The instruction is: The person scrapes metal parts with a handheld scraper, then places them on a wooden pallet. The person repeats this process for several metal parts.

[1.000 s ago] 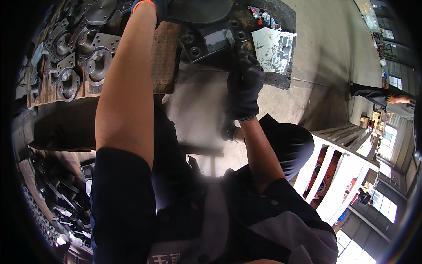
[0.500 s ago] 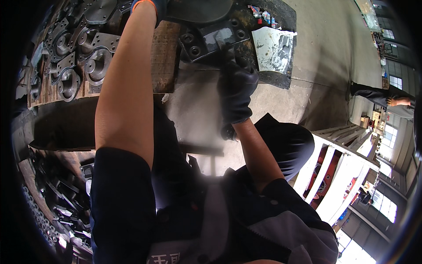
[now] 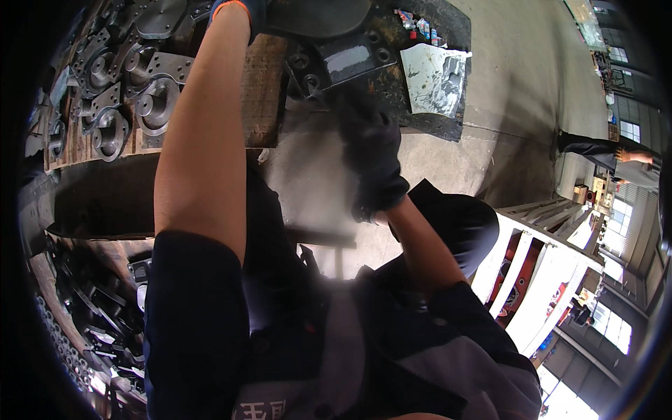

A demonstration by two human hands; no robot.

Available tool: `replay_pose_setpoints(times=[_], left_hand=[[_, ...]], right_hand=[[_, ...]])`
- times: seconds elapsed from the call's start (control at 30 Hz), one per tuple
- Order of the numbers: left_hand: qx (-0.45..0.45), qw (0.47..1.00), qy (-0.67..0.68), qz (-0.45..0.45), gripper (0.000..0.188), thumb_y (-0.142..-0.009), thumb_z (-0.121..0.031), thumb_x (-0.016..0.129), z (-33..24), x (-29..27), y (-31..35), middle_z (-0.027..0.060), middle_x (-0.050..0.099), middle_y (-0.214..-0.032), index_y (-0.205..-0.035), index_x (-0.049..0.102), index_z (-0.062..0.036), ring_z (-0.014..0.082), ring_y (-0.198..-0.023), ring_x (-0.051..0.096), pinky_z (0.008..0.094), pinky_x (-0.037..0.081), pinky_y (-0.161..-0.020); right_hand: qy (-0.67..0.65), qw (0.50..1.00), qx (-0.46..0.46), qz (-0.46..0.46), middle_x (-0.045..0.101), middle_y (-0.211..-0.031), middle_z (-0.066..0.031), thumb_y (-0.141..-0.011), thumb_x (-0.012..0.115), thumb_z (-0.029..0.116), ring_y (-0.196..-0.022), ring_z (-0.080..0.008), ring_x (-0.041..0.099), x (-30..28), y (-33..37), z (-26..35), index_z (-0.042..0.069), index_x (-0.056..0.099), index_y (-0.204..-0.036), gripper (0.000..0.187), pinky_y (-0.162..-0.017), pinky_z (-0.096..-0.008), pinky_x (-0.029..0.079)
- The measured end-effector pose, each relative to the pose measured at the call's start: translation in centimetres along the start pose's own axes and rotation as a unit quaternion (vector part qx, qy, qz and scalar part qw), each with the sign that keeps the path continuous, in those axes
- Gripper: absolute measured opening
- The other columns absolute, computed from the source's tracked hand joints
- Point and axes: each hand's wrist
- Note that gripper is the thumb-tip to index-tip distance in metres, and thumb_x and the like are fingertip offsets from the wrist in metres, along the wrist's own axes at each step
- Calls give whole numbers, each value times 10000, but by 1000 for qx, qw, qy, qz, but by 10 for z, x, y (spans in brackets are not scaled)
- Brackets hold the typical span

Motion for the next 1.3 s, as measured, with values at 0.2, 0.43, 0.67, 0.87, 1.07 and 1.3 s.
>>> replay_pose_setpoints(times=[0.2, 0.43, 0.67, 0.87, 1.07, 1.3], left_hand=[[-16, 999, 51, -8, 334, -714, -266, 619, 7, -3, 1, 129, 601, -953, -985, 594, -73, 273, -886, 598, 332, 475, -770], [-79, 979, 186, -28, 343, -687, -315, 648, 28, -5, 2, 147, 610, -889, -922, 621, -66, 298, -837, 606, 350, 482, -741], [-219, 859, 440, -143, 364, -659, -363, 676, 18, -41, 52, 165, 619, -825, -859, 647, -60, 323, -788, 614, 369, 488, -711], [-359, 737, 485, -303, 390, -636, -405, 701, 6, -104, 150, 181, 627, -770, -805, 670, -55, 344, -747, 621, 385, 494, -686], [-529, 661, 357, -395, 330, -650, -386, 699, -9, -170, 316, 171, 617, -699, -733, 669, -68, 339, -707, 619, 406, 479, -645], [-611, 664, 288, -322, 339, -686, -438, 678, -22, -90, 514, 165, 620, -718, -740, 679, -103, 339, -729, 621, 414, 484, -657]], right_hand=[[-114, 984, -29, 136, 618, -1113, -113, -920, 501, 215, -945, -262, 608, -63, -21, -41, -14, 533, -1150, 326, -790, -360, 496], [-259, 938, 71, 219, 599, -1142, -124, -941, 481, 168, -1070, -227, 561, -44, -68, -50, -10, 489, -1188, 305, -857, -316, 462], [-670, 669, 161, 277, 576, -1176, -163, -937, 431, 144, -1120, -248, 536, -55, -72, -7, -60, 518, -1186, 334, -975, -357, 412], [-822, 401, 315, 256, 389, -1375, -182, -942, 396, 196, -1268, -292, 363, -59, -90, 27, -26, 408, -1302, 423, -1079, -431, 252], [-740, 560, 82, 364, 295, -1453, -161, -923, 350, 243, -1347, -268, 267, -25, -112, 66, 40, 351, -1377, 497, -1105, -442, 193], [-653, 704, 46, 275, 350, -1423, -152, -957, 362, 292, -1317, -277, 323, -28, -124, 66, 53, 385, -1341, 453, -1094, -441, 192]])
Point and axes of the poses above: each hand's wrist, its own y-axis away from the middle knuckle, its own x-axis out of the palm, z = x × y
